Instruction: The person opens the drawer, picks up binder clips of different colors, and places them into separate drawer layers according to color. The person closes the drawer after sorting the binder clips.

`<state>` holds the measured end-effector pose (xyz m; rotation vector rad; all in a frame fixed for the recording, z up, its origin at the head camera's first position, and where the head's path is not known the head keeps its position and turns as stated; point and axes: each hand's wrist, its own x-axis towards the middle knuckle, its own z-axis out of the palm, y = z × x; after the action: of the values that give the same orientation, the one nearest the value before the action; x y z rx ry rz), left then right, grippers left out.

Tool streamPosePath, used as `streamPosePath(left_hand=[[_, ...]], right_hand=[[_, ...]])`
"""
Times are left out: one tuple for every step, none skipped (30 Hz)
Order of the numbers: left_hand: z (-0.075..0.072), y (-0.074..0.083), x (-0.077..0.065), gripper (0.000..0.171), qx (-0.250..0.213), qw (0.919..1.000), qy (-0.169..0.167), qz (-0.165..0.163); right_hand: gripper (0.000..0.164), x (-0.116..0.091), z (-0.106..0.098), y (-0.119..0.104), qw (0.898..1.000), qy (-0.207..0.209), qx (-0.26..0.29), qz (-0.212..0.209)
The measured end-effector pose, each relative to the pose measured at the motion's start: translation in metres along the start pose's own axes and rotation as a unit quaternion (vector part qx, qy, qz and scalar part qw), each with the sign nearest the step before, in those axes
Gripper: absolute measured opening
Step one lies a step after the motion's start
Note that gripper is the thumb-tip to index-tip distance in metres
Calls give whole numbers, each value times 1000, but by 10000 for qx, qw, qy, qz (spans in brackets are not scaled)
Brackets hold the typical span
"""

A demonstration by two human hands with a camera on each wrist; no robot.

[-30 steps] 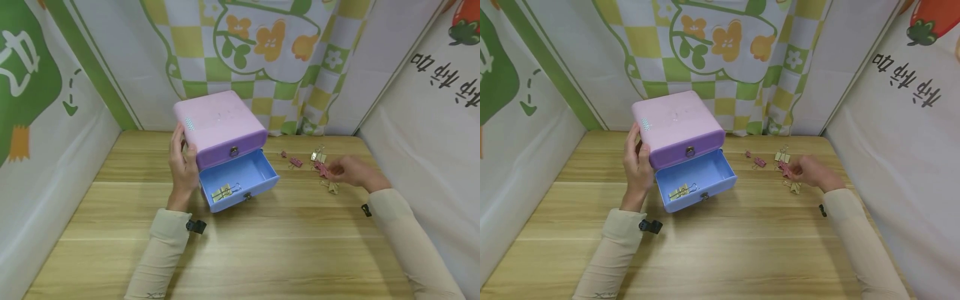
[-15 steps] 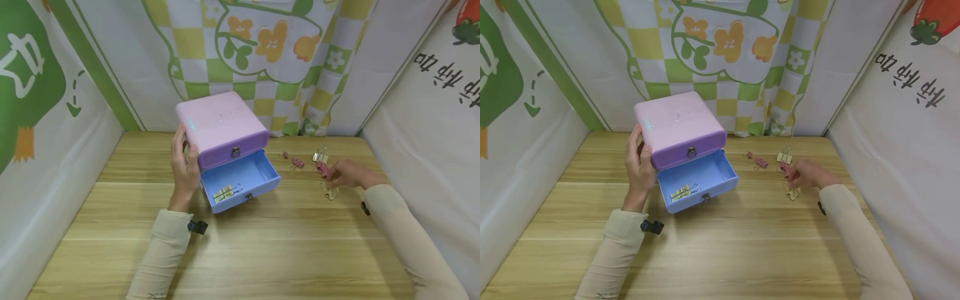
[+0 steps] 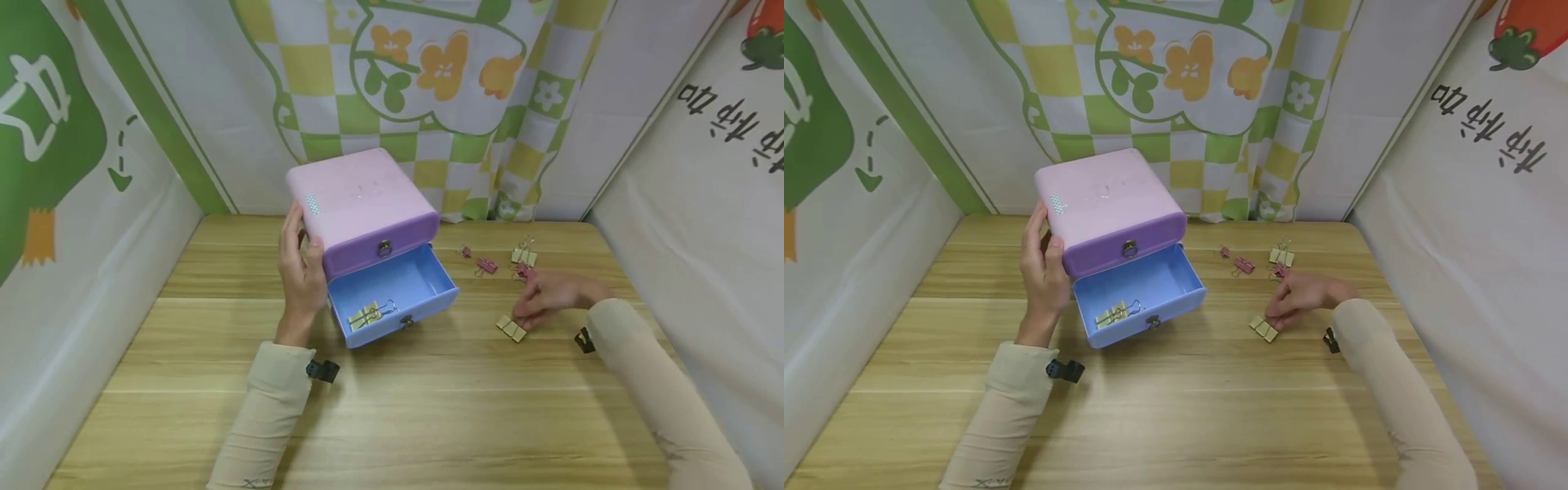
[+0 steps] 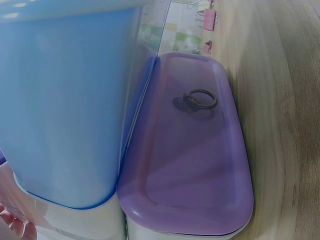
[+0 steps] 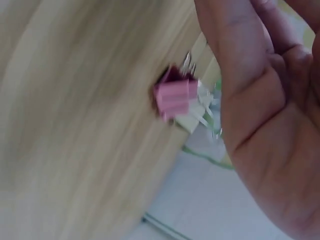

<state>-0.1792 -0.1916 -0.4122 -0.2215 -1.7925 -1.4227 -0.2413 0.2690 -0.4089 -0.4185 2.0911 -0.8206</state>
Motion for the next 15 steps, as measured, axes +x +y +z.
streamPosePath(left_hand=[[0,0,0,67,0,10000,4,5],[0,0,0,67,4,10000,7,9],[0,0,0,67,3,10000,10,16],[0,0,1,67,7,10000,16,23],[0,0,1,67,7,10000,19,28],[0,0,1,67,10,10000,22,33],[0,0,1,66,4,10000,30,41],[0,0,1,67,6,10000,28,41],[0,0,1,67,9,10000,28,43],[0,0,1,67,10,10000,26,43],[0,0,1,67,7,10000,21,41],[0,-1,1,67,8,10000,23,38],[0,-1,1,67,2,10000,20,36],[0,-1,0,67,7,10000,13,27],[0,-1,0,67,4,10000,18,21]], right_hand=[[23,2,2,0,10000,-36,65,-60],[23,4,3,-1,9998,-53,129,-123],[24,6,5,-2,9996,-44,209,-172],[24,8,6,-2,9993,-25,318,-204],[26,9,8,-3,9987,-9,465,-225],[27,11,9,-3,9977,23,641,-215],[29,13,10,-4,9963,52,832,-212],[30,15,11,-4,9942,73,1046,-231],[32,17,12,-5,9917,66,1254,-263],[33,19,12,-6,9889,66,1454,-311],[33,20,12,-7,9853,73,1667,-355],[32,21,12,-9,9814,83,1874,-403],[31,22,11,-13,9768,77,2085,-475],[29,22,10,-16,9727,88,2256,-545],[27,22,9,-20,9693,111,2381,-607]])
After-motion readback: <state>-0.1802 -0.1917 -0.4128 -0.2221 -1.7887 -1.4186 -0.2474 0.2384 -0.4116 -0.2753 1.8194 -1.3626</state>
